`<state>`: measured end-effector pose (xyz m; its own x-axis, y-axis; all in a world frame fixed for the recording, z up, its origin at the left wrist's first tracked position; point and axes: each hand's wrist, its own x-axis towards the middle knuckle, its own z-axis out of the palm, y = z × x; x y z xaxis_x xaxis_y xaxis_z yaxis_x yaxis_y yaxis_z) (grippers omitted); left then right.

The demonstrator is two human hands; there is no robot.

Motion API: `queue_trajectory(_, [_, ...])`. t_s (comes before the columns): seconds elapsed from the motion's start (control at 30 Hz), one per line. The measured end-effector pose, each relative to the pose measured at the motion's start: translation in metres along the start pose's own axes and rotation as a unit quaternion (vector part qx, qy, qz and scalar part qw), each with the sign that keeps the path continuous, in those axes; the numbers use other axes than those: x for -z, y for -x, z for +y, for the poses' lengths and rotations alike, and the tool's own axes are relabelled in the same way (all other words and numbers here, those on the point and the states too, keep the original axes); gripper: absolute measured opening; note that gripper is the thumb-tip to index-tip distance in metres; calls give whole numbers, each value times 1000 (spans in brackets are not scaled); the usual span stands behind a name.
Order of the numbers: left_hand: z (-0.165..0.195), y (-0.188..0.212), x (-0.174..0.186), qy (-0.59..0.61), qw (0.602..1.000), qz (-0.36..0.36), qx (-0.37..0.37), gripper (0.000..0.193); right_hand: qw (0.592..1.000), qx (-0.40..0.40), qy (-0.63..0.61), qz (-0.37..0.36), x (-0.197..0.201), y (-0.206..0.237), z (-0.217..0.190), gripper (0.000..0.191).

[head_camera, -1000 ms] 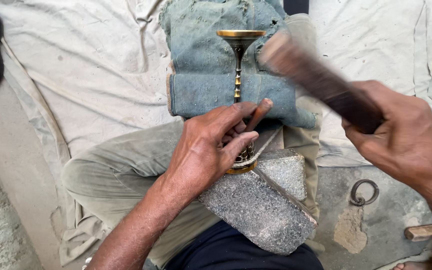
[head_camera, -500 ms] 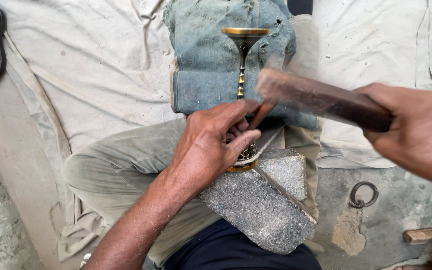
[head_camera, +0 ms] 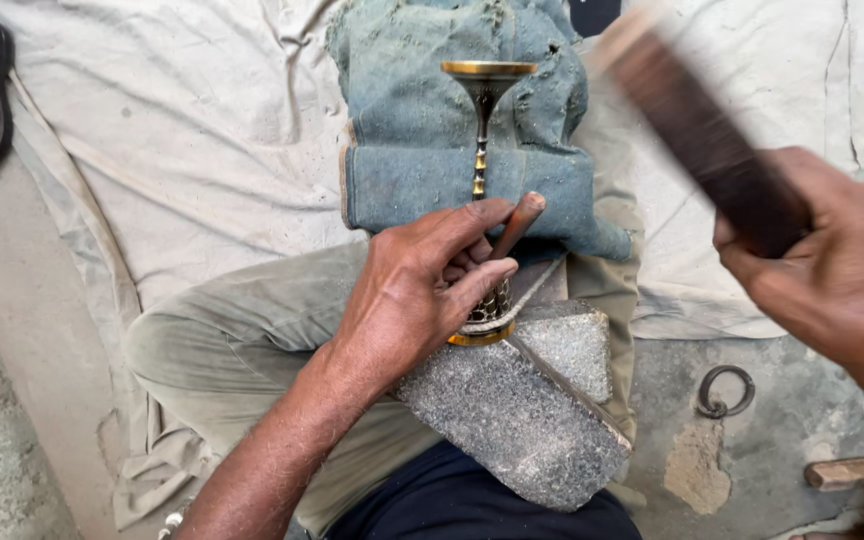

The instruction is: The person hammers a decorative metal goblet with a wooden mallet while seated on the floor. They repeatedly strike the stem and bowl of the goblet, occasionally rotating it to access different areas.

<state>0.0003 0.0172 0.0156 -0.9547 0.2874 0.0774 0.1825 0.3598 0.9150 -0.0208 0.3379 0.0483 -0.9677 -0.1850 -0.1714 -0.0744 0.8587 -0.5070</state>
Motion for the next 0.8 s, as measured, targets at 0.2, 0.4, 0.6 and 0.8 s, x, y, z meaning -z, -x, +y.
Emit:
queue_trajectory(0.2, [1, 1, -2, 2, 1000, 11, 11, 47, 988, 12, -152, 15, -2, -7, -19, 41])
queue_trajectory(0.4, [4, 0, -1, 4, 1000, 7, 25, 47, 998, -17, -60, -28, -3, -16, -22, 32])
queue_trajectory(0.6, [6, -3, 1, -8, 1000, -8, 16, 47, 997, 22, -6, -70, -2, -14, -5, 27])
queue_trajectory(0.8, [7, -4, 3, -5, 1000, -11, 13, 49, 997, -19, 25, -64, -2, -8, 19, 34])
